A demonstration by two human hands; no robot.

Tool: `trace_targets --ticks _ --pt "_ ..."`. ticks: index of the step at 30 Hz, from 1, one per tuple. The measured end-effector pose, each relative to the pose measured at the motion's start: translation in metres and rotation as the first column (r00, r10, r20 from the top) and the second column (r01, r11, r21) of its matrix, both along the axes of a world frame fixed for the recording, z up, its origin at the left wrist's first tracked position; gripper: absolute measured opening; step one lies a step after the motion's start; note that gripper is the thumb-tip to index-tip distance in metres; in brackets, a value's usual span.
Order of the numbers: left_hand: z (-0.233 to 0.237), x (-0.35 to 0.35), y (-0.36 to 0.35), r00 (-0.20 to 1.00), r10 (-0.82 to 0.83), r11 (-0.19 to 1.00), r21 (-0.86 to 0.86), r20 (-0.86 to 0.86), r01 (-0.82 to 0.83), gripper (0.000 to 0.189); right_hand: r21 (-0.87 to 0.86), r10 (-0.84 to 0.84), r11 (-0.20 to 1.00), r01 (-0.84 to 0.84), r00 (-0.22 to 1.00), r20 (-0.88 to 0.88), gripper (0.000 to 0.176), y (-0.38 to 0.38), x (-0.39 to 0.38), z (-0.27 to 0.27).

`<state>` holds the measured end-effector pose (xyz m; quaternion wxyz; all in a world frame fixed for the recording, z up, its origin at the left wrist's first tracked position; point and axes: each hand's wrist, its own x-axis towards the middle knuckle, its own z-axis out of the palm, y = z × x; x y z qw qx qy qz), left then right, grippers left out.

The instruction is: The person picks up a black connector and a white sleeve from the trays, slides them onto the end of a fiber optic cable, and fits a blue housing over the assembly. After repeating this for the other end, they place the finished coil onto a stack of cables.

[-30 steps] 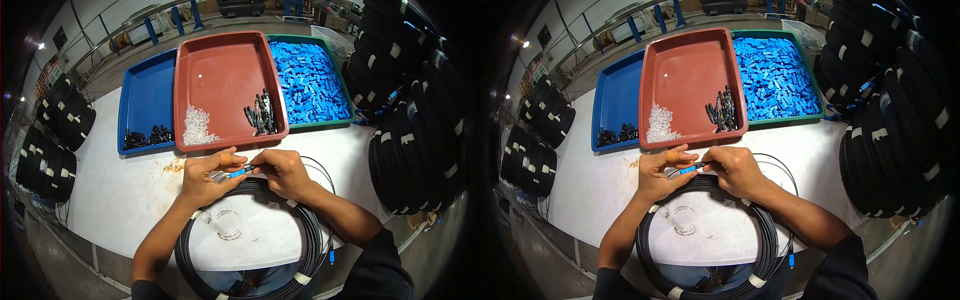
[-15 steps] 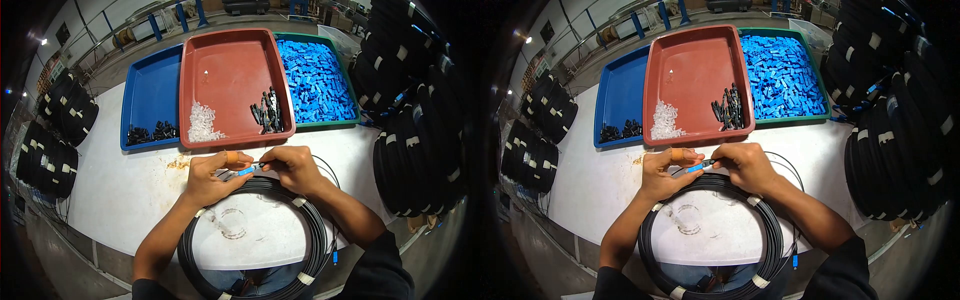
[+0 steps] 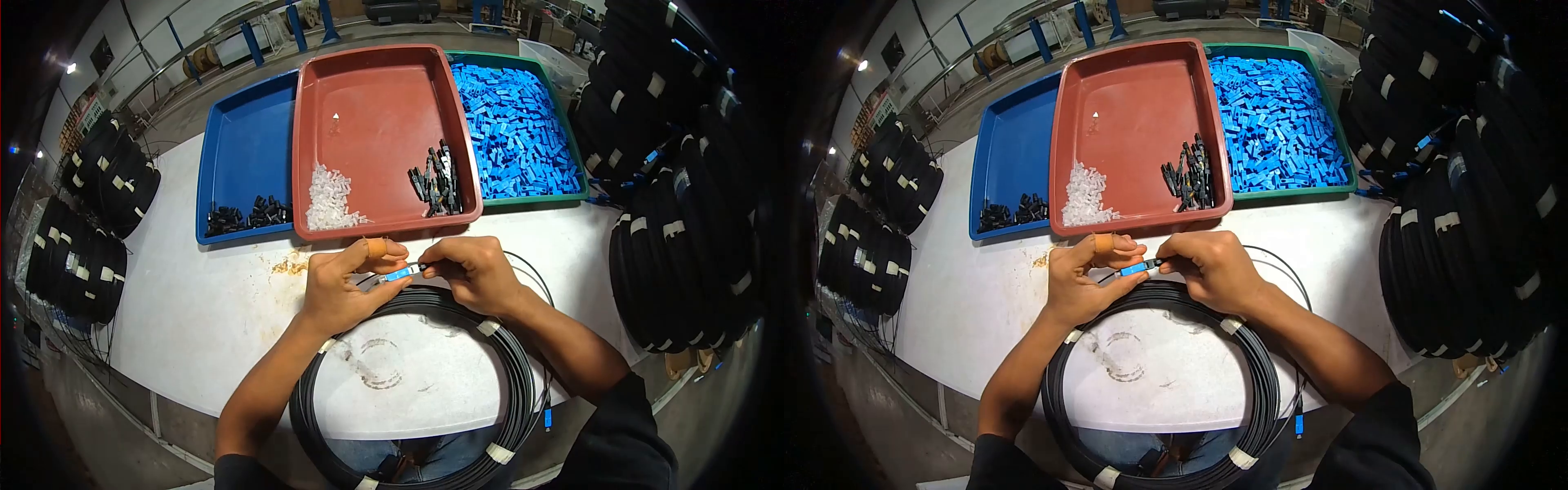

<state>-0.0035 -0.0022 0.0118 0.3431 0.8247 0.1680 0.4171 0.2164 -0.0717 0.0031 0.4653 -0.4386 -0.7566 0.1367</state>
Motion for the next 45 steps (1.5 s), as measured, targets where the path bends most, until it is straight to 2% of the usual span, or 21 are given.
trace_targets --ticks 2,3,5,8,9,11,14,15,17,20,24,26,27,29,33,36,38,39,41,45 --pt "0.004 -0.001 -0.001 0.999 0.030 0.991 0.130 -0.024 -0.026 0.031 -0.017 -0.018 1.000 0.018 1.000 0.009 0.016 -0.006 -0.002 0.008" --pt "0.004 -0.001 0.001 0.999 0.031 0.991 0.130 -0.024 -0.027 0.031 -0.017 -0.017 1.000 0.017 1.000 0.008 0.016 -0.007 -0.002 0.007" --pt "0.003 0.000 0.004 0.999 -0.001 0.964 0.267 -0.041 0.012 0.021 -0.022 -0.017 1.000 0.017 1.000 -0.014 0.014 -0.007 -0.001 0.002" --pt "0.006 0.002 -0.003 0.998 0.005 0.983 0.181 -0.057 0.006 0.015 0.070 -0.015 0.997 0.011 0.998 0.064 0.016 -0.007 -0.002 0.004" --pt "0.005 0.002 -0.003 0.998 0.003 0.983 0.181 -0.059 0.008 0.015 0.070 -0.017 0.997 0.013 0.998 0.062 0.016 -0.008 -0.003 0.004" --pt "0.004 0.001 -0.002 0.997 0.004 0.981 0.194 -0.071 0.010 0.020 0.176 -0.032 0.984 0.012 0.993 0.110 0.018 -0.008 -0.003 0.004" --pt "0.012 -0.001 -0.006 0.994 -0.007 0.987 0.160 -0.108 0.024 0.016 0.208 -0.010 0.978 -0.015 0.993 0.121 0.020 -0.011 -0.005 0.006" --pt "0.010 -0.001 -0.005 0.994 -0.007 0.987 0.161 -0.108 0.024 0.016 0.209 -0.011 0.978 -0.015 0.993 0.120 0.020 -0.011 -0.004 0.008" --pt "0.006 -0.001 -0.001 0.997 -0.045 0.970 0.237 -0.056 0.057 0.016 0.333 0.008 0.940 -0.079 0.977 0.211 0.025 -0.010 -0.004 0.013" --pt "0.008 0.000 -0.003 0.997 -0.043 0.965 0.254 -0.061 0.057 0.016 0.349 -0.026 0.936 -0.044 0.981 0.192 0.023 -0.011 -0.005 0.007" --pt "0.003 0.003 0.001 0.997 -0.079 0.936 0.344 -0.009 0.078 0.015 0.335 -0.026 0.941 -0.052 0.974 0.224 0.024 -0.012 -0.003 0.007" --pt "0.003 0.002 0.002 0.992 -0.126 0.898 0.423 -0.019 0.122 0.014 0.215 0.026 0.975 -0.058 0.989 0.147 0.026 -0.012 -0.004 0.005" --pt "0.003 0.002 0.002 0.992 -0.126 0.898 0.422 -0.018 0.122 0.014 0.214 0.025 0.975 -0.057 0.989 0.148 0.026 -0.013 -0.004 0.005" --pt "0.003 0.001 0.002 0.992 -0.116 0.867 0.481 -0.052 0.127 0.010 0.100 0.034 0.994 -0.047 0.991 0.132 0.028 -0.014 -0.004 0.005" --pt "0.007 0.001 0.001 0.989 -0.104 0.807 0.573 -0.107 0.146 0.010 0.075 0.025 0.997 -0.029 0.998 0.062 0.025 -0.013 -0.006 0.001" --pt "0.006 0.002 0.000 0.991 -0.096 0.823 0.553 -0.091 0.130 0.011 0.022 0.026 0.999 -0.027 0.998 0.058 0.020 -0.012 -0.007 0.006" --pt "0.005 0.002 0.000 0.997 -0.072 0.913 0.402 -0.015 0.072 0.010 0.154 0.003 0.988 -0.018 0.995 0.101 0.019 -0.011 -0.008 0.010" --pt "0.005 0.001 -0.002 0.997 -0.070 0.913 0.401 -0.013 0.069 0.010 0.153 0.005 0.988 -0.021 0.995 0.102 0.019 -0.011 -0.008 0.009" --pt "0.007 -0.001 -0.008 0.999 -0.035 0.998 0.043 -0.009 0.035 0.011 0.403 -0.065 0.915 -0.014 0.981 0.182 0.021 -0.011 -0.007 0.009" --pt "0.015 -0.003 -0.012 0.996 -0.055 0.996 -0.078 -0.067 0.050 0.011 0.486 -0.052 0.873 -0.046 0.981 0.187 0.027 -0.015 -0.010 0.013"
